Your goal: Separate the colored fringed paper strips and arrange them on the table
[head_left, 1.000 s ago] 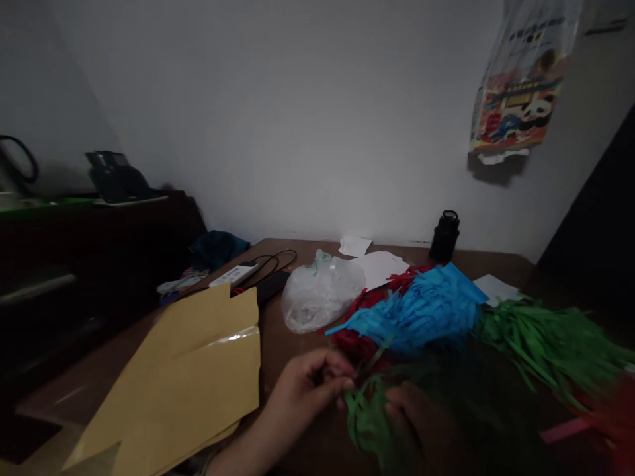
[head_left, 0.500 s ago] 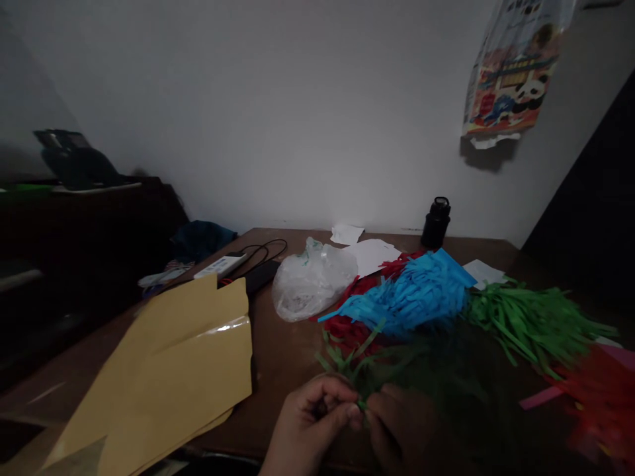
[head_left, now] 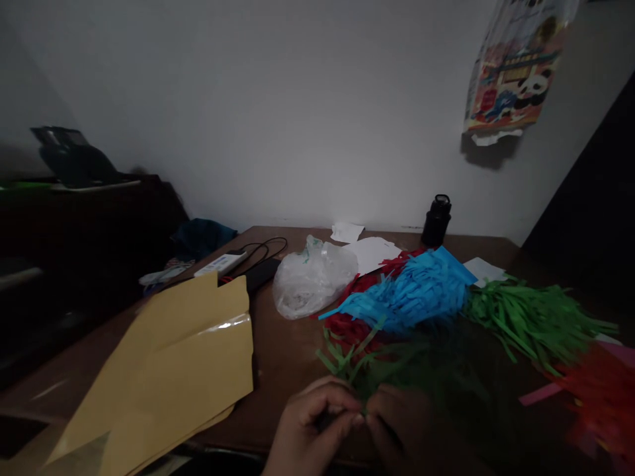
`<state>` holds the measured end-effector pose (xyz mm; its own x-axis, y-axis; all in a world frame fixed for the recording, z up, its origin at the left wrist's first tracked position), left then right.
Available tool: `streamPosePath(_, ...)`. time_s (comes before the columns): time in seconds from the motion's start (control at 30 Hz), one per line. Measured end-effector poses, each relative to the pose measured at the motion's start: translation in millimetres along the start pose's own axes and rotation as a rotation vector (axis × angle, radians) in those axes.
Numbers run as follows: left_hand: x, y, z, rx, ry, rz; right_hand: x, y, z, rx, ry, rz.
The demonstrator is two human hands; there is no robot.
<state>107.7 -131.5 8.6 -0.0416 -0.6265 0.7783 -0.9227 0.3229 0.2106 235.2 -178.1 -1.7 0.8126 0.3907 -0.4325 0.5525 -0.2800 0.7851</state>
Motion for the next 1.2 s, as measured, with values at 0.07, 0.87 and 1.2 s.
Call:
streamPosePath(0.07, -3, 2.2, 1, 0.012, 0.029, -0.030, 1, 0, 0, 0.008, -0.014, -0.006)
streamPosePath(0.87, 53, -5.9, -6, -0.234, -0.399, -0.383, -20, 13, -8, 0.117, 0.123, 0.093)
streamPosePath(1.2, -16, 90.7, -98, 0.228, -0.042, -0.405, 61, 102, 6, 0.367, -0.290, 0.096)
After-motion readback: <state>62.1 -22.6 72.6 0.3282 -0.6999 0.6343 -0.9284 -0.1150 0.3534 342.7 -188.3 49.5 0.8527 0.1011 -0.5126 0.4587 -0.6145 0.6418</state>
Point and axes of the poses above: each hand's wrist, its own z-axis away from the middle knuckle, its own y-axis out of the back of the hand, x = y × z, the point moved 8 cm from there along -z, towards the middle knuckle, and after that the axes turned 14 degrees about -y, right-handed, at the moved point
